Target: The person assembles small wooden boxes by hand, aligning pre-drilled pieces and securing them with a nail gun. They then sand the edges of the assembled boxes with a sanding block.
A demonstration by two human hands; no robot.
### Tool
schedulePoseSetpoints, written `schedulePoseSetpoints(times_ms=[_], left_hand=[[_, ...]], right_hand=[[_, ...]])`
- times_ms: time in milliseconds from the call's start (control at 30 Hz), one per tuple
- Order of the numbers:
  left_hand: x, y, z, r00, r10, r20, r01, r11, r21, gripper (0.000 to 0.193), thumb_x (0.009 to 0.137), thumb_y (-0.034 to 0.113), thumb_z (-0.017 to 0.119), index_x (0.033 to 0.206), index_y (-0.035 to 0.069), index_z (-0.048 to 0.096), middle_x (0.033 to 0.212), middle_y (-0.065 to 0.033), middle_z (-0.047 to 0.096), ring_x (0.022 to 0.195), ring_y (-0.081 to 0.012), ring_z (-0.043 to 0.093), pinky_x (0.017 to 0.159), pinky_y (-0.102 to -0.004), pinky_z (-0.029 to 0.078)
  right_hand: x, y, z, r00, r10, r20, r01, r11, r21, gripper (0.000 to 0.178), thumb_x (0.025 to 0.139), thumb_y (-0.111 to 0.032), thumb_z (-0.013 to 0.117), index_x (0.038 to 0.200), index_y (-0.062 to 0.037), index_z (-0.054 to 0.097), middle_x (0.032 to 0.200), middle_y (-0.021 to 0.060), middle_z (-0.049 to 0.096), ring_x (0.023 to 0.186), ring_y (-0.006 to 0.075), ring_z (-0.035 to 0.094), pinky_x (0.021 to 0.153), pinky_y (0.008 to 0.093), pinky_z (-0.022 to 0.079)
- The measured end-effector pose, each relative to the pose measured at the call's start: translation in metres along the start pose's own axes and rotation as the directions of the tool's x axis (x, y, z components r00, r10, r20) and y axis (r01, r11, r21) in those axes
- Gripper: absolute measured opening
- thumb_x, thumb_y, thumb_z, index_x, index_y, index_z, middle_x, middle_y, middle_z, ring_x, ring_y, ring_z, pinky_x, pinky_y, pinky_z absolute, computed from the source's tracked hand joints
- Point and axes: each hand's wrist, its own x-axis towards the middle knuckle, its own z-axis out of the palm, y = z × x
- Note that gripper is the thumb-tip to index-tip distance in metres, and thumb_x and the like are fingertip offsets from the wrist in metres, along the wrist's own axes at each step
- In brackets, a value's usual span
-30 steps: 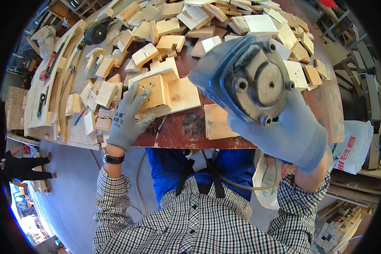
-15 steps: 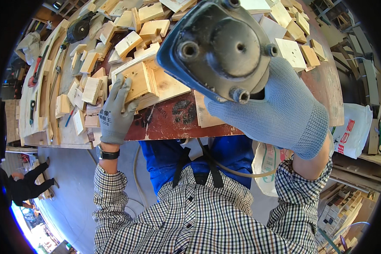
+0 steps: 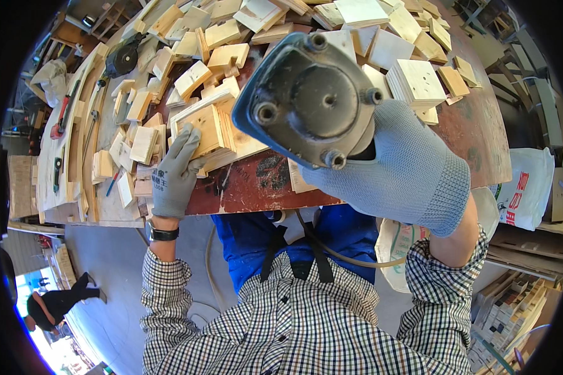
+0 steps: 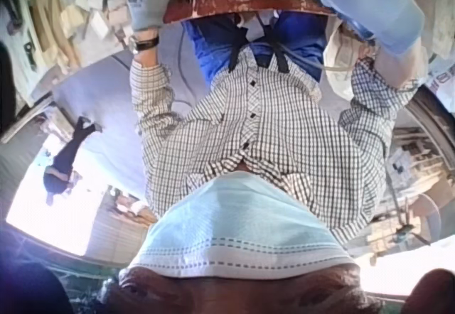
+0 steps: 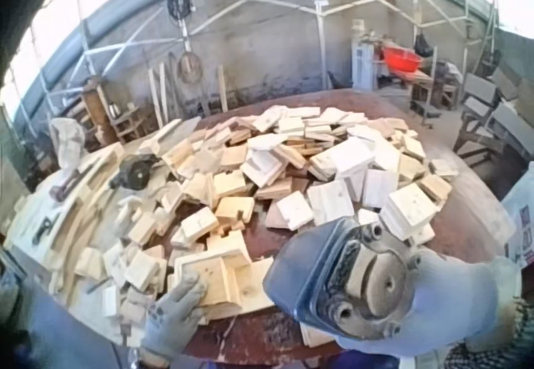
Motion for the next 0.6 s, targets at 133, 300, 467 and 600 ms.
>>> schedulePoseSetpoints(times_ms=[133,300,467,600], left_hand=[[-0.005,-0.006,0.005,0.994,0.098,-0.054,-0.093,0.991,0.094,0.055,0.090,0.007,0.075,0.144,0.015,0.067,0.152,-0.0108,0.063,0.129,-0.0331,0.067,0.107,-0.0403,0.057],[-0.008,0.007,0.008,0.999,-0.004,-0.052,0.009,0.995,0.100,0.051,0.092,0.005,0.073,0.142,0.011,0.068,0.151,-0.0152,0.063,0.131,-0.0349,0.066,0.108,-0.0413,0.057],[-0.007,0.011,0.002,0.986,0.105,-0.132,-0.061,0.951,0.305,0.054,0.089,0.013,0.073,0.142,0.018,0.066,0.149,-0.0039,0.063,0.125,-0.0348,0.065,0.106,-0.0455,0.055],[-0.007,0.019,-0.006,0.946,0.166,-0.279,-0.064,0.938,0.341,0.041,0.100,0.021,0.068,0.140,0.010,0.066,0.137,-0.0104,0.069,0.121,-0.0377,0.066,0.106,-0.0484,0.051]], right_hand=[[-0.002,0.000,0.001,0.999,-0.021,-0.035,0.021,1.000,0.011,0.070,0.096,-0.033,0.081,0.153,-0.0051,0.051,0.136,0.0098,0.069,0.119,0.0165,0.069,0.103,0.0299,0.057],[-0.006,0.004,0.002,0.995,-0.037,-0.094,0.039,0.999,0.024,0.069,0.095,-0.030,0.083,0.151,-0.0048,0.053,0.134,0.0101,0.070,0.118,0.0166,0.070,0.101,0.0302,0.059],[-0.007,0.002,0.002,0.992,-0.052,-0.112,0.055,0.998,0.026,0.067,0.093,-0.028,0.084,0.149,-0.0045,0.054,0.132,0.0104,0.071,0.116,0.0168,0.071,0.099,0.0305,0.060],[-0.008,0.004,0.003,0.991,-0.057,-0.119,0.060,0.998,0.028,0.066,0.092,-0.025,0.085,0.147,-0.0043,0.056,0.131,0.0106,0.072,0.114,0.0169,0.072,0.097,0.0307,0.061]])
